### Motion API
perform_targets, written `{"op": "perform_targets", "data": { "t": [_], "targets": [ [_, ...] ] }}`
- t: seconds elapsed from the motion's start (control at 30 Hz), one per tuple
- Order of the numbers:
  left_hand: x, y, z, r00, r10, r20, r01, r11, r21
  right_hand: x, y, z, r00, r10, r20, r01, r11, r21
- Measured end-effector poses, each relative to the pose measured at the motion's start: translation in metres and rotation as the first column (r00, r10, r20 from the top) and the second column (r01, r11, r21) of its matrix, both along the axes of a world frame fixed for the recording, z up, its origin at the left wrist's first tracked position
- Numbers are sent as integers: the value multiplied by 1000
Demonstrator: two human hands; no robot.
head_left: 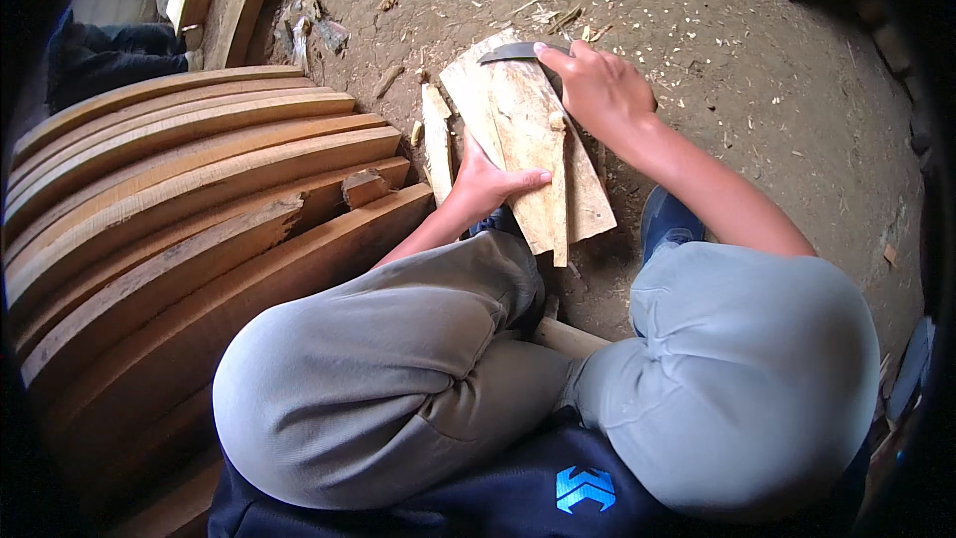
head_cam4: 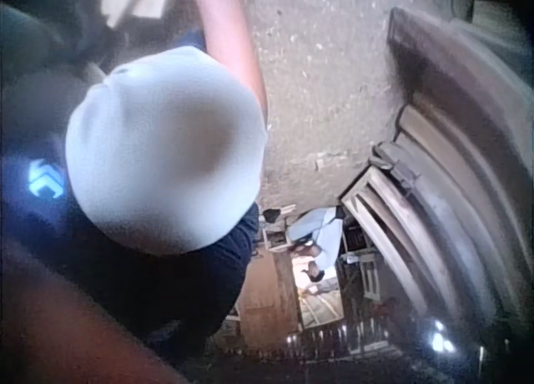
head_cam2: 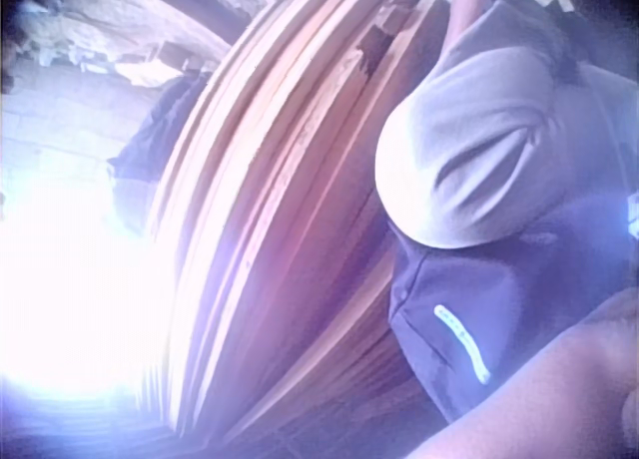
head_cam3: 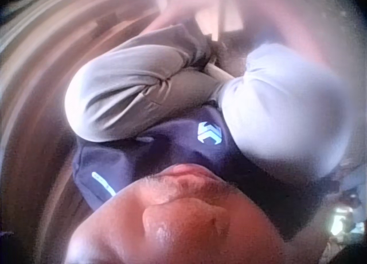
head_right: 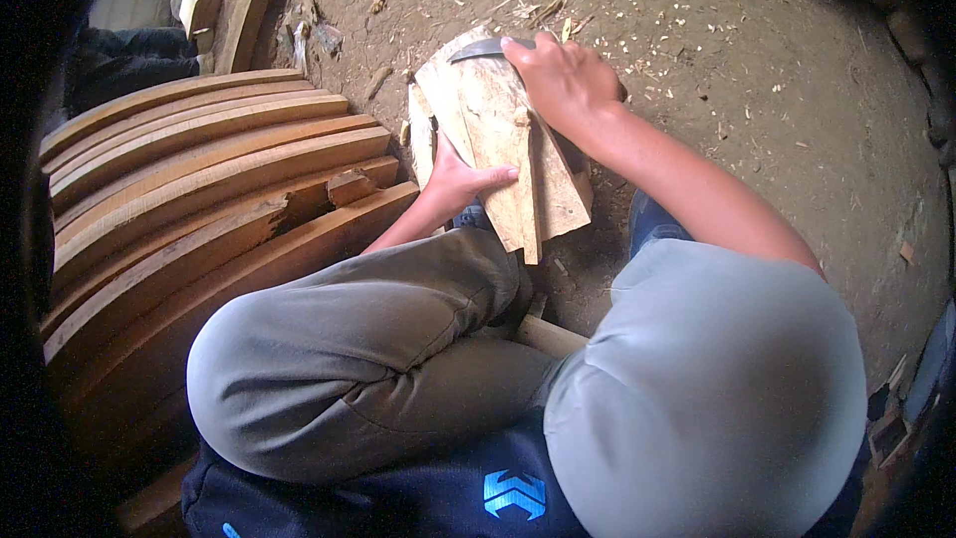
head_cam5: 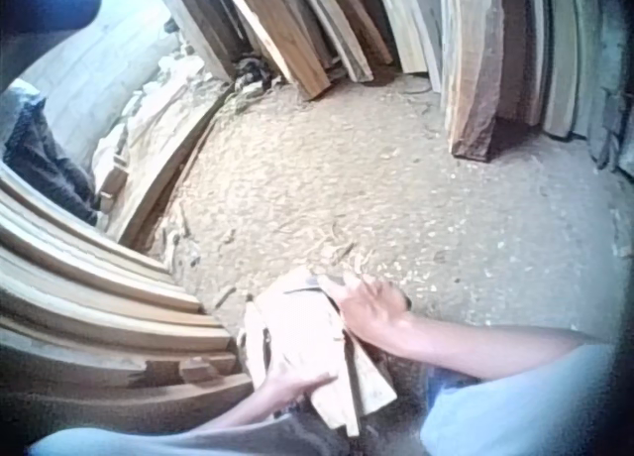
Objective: The person sits cross-legged and uses a knife to carve a small wooden block, removing shavings and shaping the edges. The person occasionally pauses to inspect the piece and then continues carving.
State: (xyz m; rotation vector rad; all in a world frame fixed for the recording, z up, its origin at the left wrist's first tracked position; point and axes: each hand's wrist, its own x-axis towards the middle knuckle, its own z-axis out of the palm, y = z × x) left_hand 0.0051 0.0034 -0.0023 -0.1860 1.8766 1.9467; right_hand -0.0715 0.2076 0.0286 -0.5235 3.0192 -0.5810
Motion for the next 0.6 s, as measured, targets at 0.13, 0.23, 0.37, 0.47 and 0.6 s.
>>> {"op": "perform_targets", "data": {
  "t": [0.13, 0.23, 0.37, 0.47, 0.6],
  "targets": [
    [2, -5, -10, 999, -10, -52, 11, 1000, 14, 15, 11, 8, 991, -42, 127, 47, 998, -34],
    [2, -7, -15, 999, -12, -45, 11, 1000, -14, 13, 13, 7, 989, -47, 143, 45, 999, 21],
    [-1, -5, -8, 999, -10, -37, 12, 998, 55, -5, 7, -7, 996, -5, 85, 5, 1000, -5],
    [-2, -4, 0, 1000, -11, -26, 12, 999, 43, 7, 8, 4, 993, -24, 115, 28, 999, -34],
    [1, -7, -9, 999, -24, -38, 23, 999, -24, 7, 6, 4, 989, -58, 138, 61, 998, -14]
  ]
}}
